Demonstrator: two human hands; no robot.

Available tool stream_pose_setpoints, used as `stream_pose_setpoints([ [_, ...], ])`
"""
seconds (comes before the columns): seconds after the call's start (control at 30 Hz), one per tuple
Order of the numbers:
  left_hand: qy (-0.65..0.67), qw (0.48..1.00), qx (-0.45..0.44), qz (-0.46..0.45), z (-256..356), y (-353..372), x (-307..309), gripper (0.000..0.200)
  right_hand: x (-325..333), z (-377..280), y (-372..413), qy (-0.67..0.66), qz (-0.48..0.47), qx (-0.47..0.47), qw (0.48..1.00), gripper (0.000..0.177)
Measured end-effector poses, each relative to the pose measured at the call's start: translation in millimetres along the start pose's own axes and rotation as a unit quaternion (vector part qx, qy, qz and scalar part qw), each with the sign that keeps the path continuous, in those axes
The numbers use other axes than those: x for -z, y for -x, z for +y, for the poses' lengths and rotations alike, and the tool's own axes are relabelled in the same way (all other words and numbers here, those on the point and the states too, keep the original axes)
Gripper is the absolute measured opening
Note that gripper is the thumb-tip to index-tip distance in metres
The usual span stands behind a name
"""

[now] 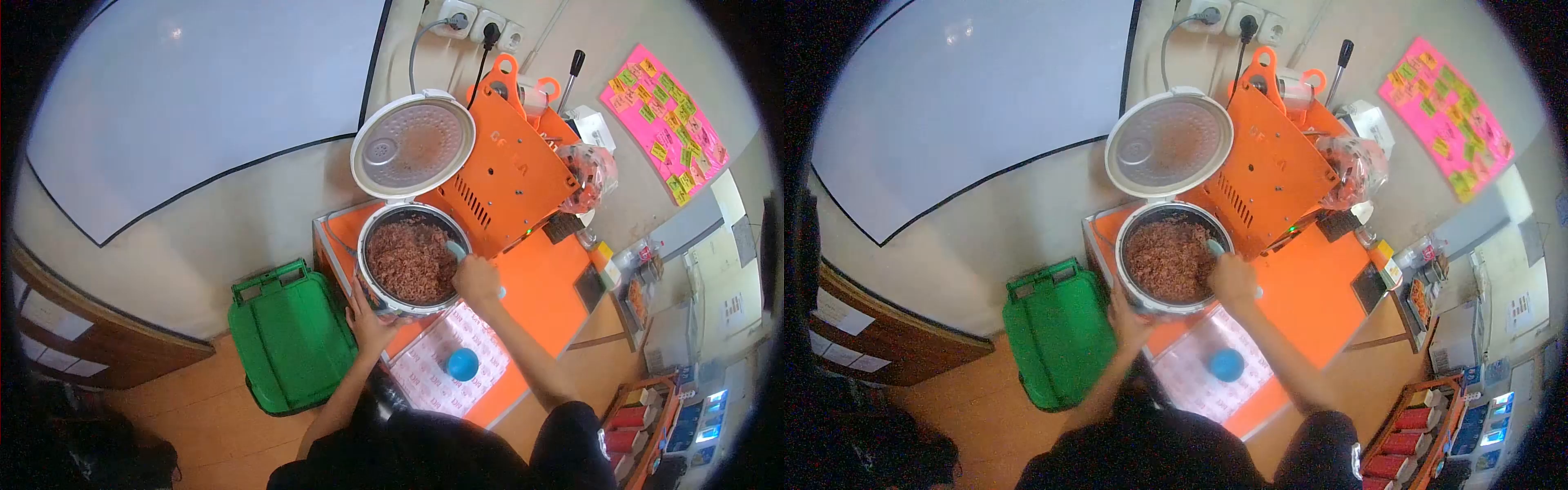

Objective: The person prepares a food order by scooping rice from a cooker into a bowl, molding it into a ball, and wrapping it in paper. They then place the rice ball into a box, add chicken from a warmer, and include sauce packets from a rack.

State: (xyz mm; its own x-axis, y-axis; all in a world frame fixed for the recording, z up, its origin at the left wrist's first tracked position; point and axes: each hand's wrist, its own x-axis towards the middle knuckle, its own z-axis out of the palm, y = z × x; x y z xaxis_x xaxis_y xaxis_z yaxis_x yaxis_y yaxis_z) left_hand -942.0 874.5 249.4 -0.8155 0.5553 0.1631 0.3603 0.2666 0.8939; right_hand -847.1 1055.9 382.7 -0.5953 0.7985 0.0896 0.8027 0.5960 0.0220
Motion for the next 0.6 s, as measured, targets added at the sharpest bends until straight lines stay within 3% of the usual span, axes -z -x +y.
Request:
stream_pose_setpoints([
  [0.1,0.010,1.000,-0.006,0.005,-2.7,1.1,-2.2,0.145,-0.6,-11.6,9.0,-0.026,0.025,-0.019,0.999,0.019],
  [0.3,0.016,1.000,-0.003,0.012,1.2,3.5,-4.4,0.143,12.6,-45.5,0.1,-0.040,-0.027,-0.003,0.999,0.020],
  [0.5,-0.005,0.999,-0.041,-0.004,-11.2,1.6,4.2,0.138,16.0,-56.9,-48.4,0.055,0.027,0.129,0.990,0.025],
  [0.6,0.038,0.996,-0.077,-0.003,-23.8,0.8,10.4,0.131,21.9,-38.7,-54.8,0.039,0.043,0.245,0.968,0.024],
])
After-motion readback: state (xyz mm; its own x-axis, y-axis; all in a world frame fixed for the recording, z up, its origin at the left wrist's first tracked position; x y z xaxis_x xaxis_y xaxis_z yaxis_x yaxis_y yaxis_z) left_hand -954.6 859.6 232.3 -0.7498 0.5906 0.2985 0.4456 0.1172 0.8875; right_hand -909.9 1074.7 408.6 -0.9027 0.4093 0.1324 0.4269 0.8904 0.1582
